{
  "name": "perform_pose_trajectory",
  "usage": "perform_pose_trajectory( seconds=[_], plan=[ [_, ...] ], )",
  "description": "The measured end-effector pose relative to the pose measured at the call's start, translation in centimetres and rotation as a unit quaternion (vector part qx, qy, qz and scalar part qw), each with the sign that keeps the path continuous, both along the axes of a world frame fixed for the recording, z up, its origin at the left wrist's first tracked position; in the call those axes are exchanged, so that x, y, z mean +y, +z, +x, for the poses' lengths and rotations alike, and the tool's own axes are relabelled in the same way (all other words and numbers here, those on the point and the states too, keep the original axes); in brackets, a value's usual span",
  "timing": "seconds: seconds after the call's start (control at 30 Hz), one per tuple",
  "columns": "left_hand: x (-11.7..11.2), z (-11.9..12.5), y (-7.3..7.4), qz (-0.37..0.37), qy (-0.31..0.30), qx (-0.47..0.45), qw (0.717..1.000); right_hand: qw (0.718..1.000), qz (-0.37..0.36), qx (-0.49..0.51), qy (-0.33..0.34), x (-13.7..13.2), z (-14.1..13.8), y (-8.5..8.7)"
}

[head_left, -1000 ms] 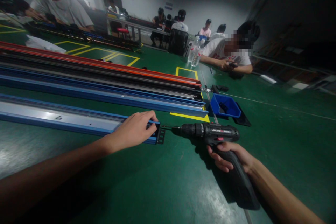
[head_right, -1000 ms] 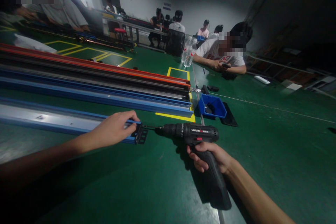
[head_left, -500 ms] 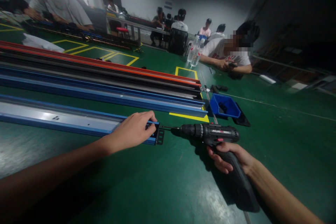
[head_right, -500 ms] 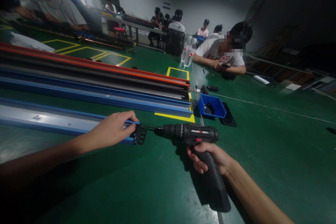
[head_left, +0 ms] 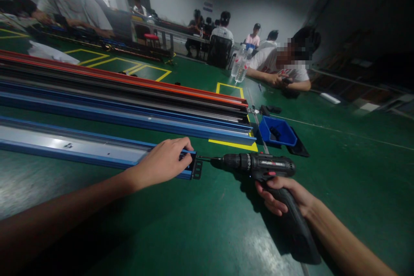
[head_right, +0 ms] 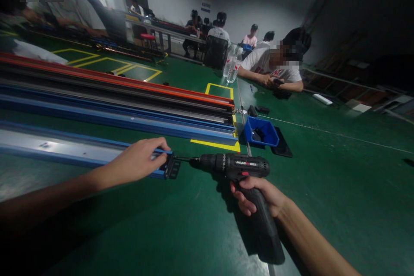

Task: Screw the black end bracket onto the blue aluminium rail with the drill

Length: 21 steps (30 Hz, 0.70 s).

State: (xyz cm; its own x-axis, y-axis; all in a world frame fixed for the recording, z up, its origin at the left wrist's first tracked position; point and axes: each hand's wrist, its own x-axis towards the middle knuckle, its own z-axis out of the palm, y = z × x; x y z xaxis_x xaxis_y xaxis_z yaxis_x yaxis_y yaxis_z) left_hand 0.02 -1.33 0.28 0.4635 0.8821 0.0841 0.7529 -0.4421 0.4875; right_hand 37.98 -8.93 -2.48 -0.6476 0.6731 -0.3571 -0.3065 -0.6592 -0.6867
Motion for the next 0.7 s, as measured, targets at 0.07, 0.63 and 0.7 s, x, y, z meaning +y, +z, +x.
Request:
perform_pose_trajectory(
  seconds=[0.07, 0.63, 0.7],
  plan=[
    [0.05, 0.03, -0.02, 0.002, 0.000, 0.001, 1.000, 1.000, -0.002, -0.002, 0.001, 0.02, 0.01, -0.01],
    [0.01, 0.11, -0.03, 0.010, 0.003, 0.000, 1.000, 1.000, 0.001, -0.012, -0.002, 0.01, -0.20, 0.24],
    [0.04, 0.11, -0.12, 0.013, 0.002, -0.001, 1.000, 1.000, 0.002, -0.011, -0.001, 0.02, -0.22, 0.24]
  ],
)
